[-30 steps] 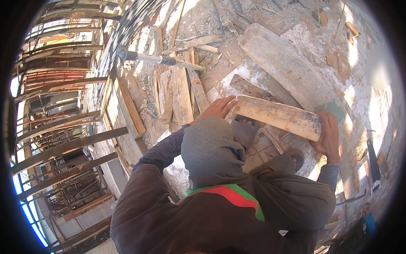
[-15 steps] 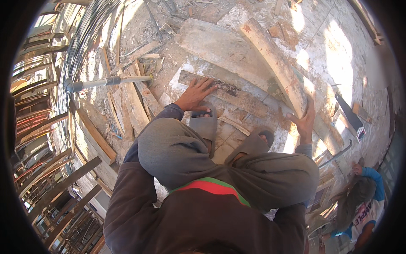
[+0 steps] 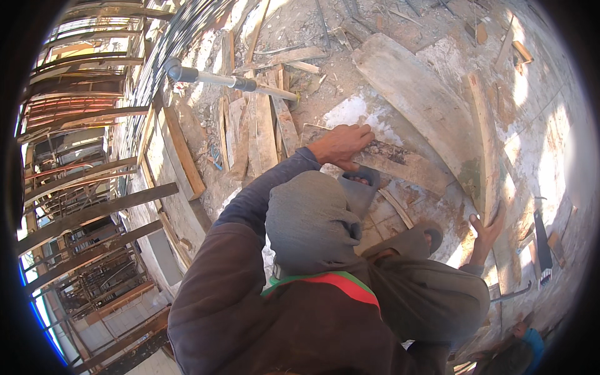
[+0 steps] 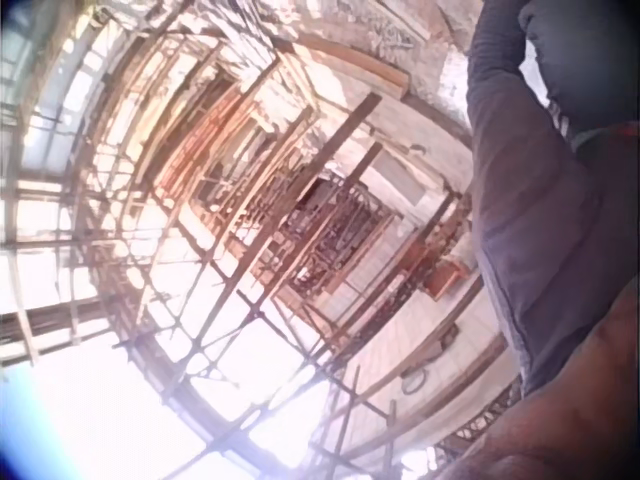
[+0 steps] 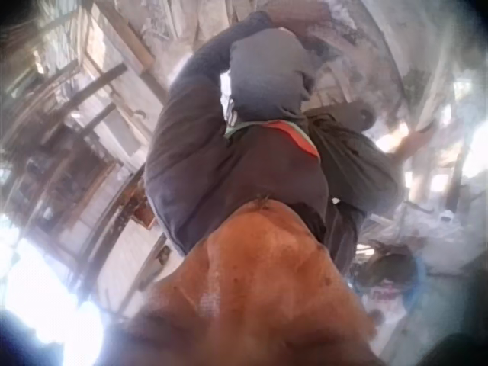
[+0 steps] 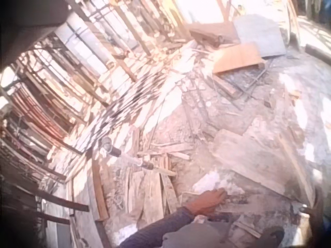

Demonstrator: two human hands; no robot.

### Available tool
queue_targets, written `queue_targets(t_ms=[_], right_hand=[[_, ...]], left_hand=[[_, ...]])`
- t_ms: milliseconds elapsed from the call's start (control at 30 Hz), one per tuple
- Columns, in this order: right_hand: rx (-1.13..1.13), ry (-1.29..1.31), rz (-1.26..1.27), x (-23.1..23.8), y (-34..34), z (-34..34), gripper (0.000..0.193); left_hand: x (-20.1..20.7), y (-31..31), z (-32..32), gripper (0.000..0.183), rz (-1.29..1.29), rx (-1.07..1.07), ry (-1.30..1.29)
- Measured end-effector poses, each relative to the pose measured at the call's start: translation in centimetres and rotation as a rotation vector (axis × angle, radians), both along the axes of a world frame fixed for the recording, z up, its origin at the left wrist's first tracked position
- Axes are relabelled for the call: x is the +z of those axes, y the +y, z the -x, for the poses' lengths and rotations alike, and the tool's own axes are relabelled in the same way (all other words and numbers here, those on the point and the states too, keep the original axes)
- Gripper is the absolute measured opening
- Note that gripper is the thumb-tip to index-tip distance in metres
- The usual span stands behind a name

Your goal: The person sits on the floor and uses a hand saw to cut a piece of wood, then uses a hammer to split the cut piece into smaller sections. The person handles the wood and tools directly without additional machinery.

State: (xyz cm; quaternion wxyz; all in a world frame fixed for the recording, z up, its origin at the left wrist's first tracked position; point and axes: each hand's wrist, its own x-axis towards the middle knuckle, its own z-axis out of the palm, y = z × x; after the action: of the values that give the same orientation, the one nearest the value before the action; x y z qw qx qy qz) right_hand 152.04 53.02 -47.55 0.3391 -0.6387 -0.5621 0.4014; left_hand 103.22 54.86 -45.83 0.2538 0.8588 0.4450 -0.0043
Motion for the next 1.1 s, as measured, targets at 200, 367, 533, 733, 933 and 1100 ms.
queue_targets(t_ms=[200,367,533,733,933,1100], right_hand=[[0.028,-0.056,-0.018,1.0,1.8,0.5,0.103],[0.09,-0.169,-0.051,-0.6,1.2,1.8,0.103],[0.206,-0.418,-0.027,1.5,2.0,3.8,0.095],[0.202,-0.486,-0.217,0.0,2.1,0.8,0.098],[0.094,-0.615,-0.075,1.2,1.2,-3.4,0.107],[-0.033,-0.783,-0.021,-1.2,-0.3,-8.9,0.124]], left_hand=[[4.9,-15.6,8.8,0.068,0.197,0.632,-0.133],[4.0,-27.9,8.7,0.074,-0.092,1.49,0.048],[3.7,-25.9,8.5,0.066,-0.335,1.485,0.022],[2.9,-13.7,6.7,0.056,-0.479,0.728,-0.173],[7.5,3.3,-2.2,0.042,-0.263,0.055,-0.161],[7.9,12.3,-13.1,0.058,-0.22,-0.545,-0.018]])
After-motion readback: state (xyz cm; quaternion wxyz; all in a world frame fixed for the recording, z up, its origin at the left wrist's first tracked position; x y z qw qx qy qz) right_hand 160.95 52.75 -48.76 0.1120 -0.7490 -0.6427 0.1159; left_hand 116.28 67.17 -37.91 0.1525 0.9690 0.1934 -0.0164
